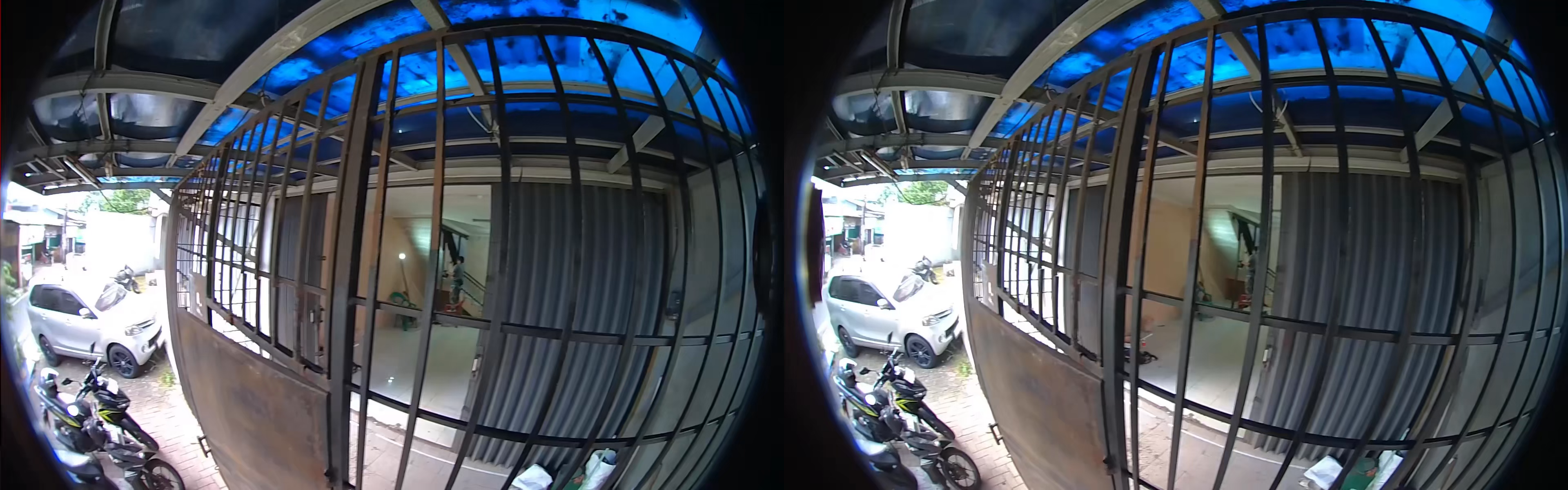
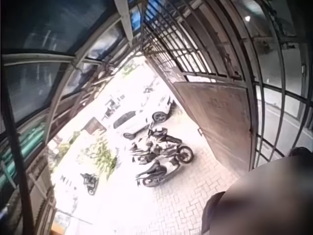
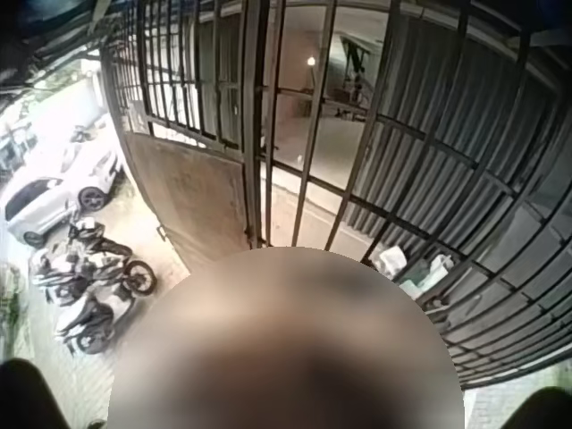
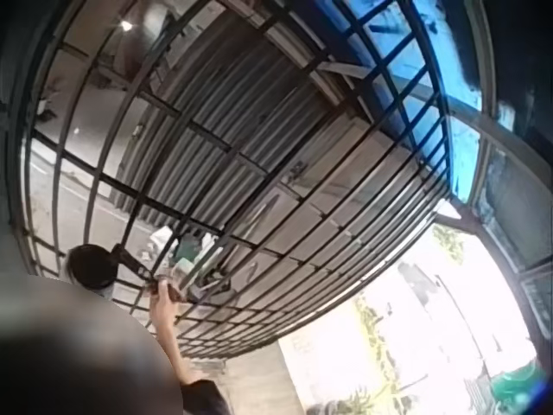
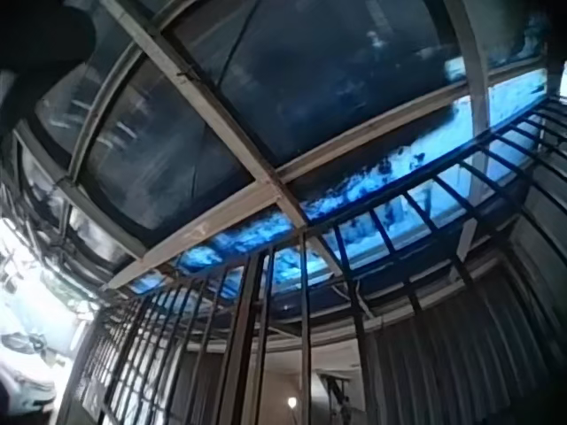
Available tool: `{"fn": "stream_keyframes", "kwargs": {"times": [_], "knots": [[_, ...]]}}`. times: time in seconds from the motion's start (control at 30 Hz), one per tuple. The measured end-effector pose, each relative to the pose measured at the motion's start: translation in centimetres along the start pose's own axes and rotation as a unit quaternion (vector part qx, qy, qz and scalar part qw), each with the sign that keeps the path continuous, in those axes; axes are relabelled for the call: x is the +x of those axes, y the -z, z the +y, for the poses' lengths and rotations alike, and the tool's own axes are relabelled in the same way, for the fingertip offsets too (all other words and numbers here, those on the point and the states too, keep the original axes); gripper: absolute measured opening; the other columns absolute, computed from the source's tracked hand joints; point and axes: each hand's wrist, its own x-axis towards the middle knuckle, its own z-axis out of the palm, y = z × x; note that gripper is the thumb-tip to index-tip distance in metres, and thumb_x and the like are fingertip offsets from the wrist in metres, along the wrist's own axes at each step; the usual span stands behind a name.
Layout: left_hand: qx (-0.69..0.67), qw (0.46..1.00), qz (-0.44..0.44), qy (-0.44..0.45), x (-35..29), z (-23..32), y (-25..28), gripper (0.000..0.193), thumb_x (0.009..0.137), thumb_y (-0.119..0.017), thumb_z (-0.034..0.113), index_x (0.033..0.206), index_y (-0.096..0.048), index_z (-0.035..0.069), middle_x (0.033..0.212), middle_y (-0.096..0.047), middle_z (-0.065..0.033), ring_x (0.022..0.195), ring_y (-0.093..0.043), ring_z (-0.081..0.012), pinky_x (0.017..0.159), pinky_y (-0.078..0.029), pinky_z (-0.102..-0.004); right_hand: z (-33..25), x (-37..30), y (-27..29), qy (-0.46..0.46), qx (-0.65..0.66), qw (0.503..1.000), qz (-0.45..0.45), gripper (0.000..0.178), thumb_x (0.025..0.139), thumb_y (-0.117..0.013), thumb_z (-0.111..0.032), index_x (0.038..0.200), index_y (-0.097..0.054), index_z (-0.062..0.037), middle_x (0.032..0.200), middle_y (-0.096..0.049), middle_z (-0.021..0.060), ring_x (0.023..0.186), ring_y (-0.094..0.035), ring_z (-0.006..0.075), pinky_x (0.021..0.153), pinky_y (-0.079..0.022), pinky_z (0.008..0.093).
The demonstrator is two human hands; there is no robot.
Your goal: The person paints a metal gate with a paint brush, applying paint from a paint can.
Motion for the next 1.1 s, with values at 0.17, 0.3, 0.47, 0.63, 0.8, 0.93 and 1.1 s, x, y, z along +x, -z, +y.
{"fn": "stream_keyframes", "kwargs": {"times": [0.17,0.3,0.47,0.63,0.8,0.93,1.1], "knots": [[0.066,0.997,0.038,0.015,0.2,5.4,1.7,0.095,0.045,-0.085,0.03,0.124,-0.037,0.007,0.116,-0.053,-0.013,0.107,-0.053,-0.0254,0.091,-0.043,-0.0394,1.2,-2.0,0.9,-0.049,0.006,0.994,0.092,0.011,0.089,-0.053,-0.017,0.085,-0.051,-0.0066,0.071,-0.052,0.0019,0.058,-0.045,0.009,0.051,-0.036,0.0222],[0.077,0.996,0.053,-0.004,0.3,7.5,1.0,0.094,0.046,-0.085,0.026,0.124,-0.036,0.005,0.115,-0.053,-0.0135,0.106,-0.053,-0.0247,0.092,-0.042,-0.0387,1.2,-2.2,3.1,0.019,-0.035,0.999,0.025,0.015,0.088,-0.054,-0.017,0.095,-0.055,-0.004,0.075,-0.057,0.0039,0.058,-0.048,0.0082,0.049,-0.036,0.0195],[0.077,0.995,0.064,-0.021,0.4,9.2,0.7,0.092,0.048,-0.084,0.022,0.123,-0.035,0.002,0.114,-0.053,-0.0142,0.106,-0.053,-0.0239,0.093,-0.04,-0.0379,-1.3,-3.0,1.3,0.055,0.002,0.998,-0.006,0.023,0.087,-0.054,-0.015,0.106,-0.056,-0.0007,0.084,-0.059,0.0043,0.064,-0.052,0.0111,0.055,-0.042,0.0242],[0.074,0.994,0.07,-0.037,1.3,10.2,1.8,0.09,0.049,-0.084,0.017,0.122,-0.034,-0.001,0.114,-0.054,-0.015,0.106,-0.054,-0.0231,0.094,-0.039,-0.037,-2.3,-2.6,0.0,0.103,-0.02,0.993,-0.06,0.017,0.084,-0.057,-0.009,0.1,-0.053,-0.003,0.082,-0.058,0.0067,0.067,-0.056,0.0152,0.062,-0.049,0.0293],[0.057,0.998,0.033,-0.021,0.7,7.9,0.9,0.094,0.044,-0.086,0.015,0.12,-0.033,-0.003,0.112,-0.054,-0.0156,0.105,-0.054,-0.022,0.094,-0.039,-0.0359,-2.5,-0.5,-1.9,0.226,-0.013,0.974,-0.006,0.025,0.079,-0.063,-0.017,0.089,-0.05,0.0025,0.076,-0.057,0.0143,0.053,-0.058,0.0223,0.044,-0.049,0.0305],[0.082,0.991,0.066,-0.082,0.7,7.3,1.2,0.094,0.041,-0.088,0.023,0.116,-0.037,-0.004,0.105,-0.056,-0.0153,0.099,-0.056,-0.0197,0.089,-0.042,-0.0327,-7.0,-0.9,-4.5,0.263,-0.138,0.944,-0.146,0.029,0.075,-0.067,-0.017,0.087,-0.052,0.0048,0.064,-0.059,0.01,0.049,-0.059,0.0185,0.043,-0.049,0.0269],[0.114,0.991,0.035,-0.067,-0.1,6.7,1.4,0.104,0.037,-0.088,0.022,0.12,-0.03,-0.002,0.108,-0.054,-0.0166,0.102,-0.055,-0.0239,0.091,-0.042,-0.0356,-10.4,0.6,-6.8,0.373,-0.332,0.786,-0.365,0.022,0.065,-0.075,-0.011,0.083,-0.064,-0.0029,0.063,-0.064,0.0041,0.047,-0.06,0.0132,0.044,-0.045,0.0205]]}}
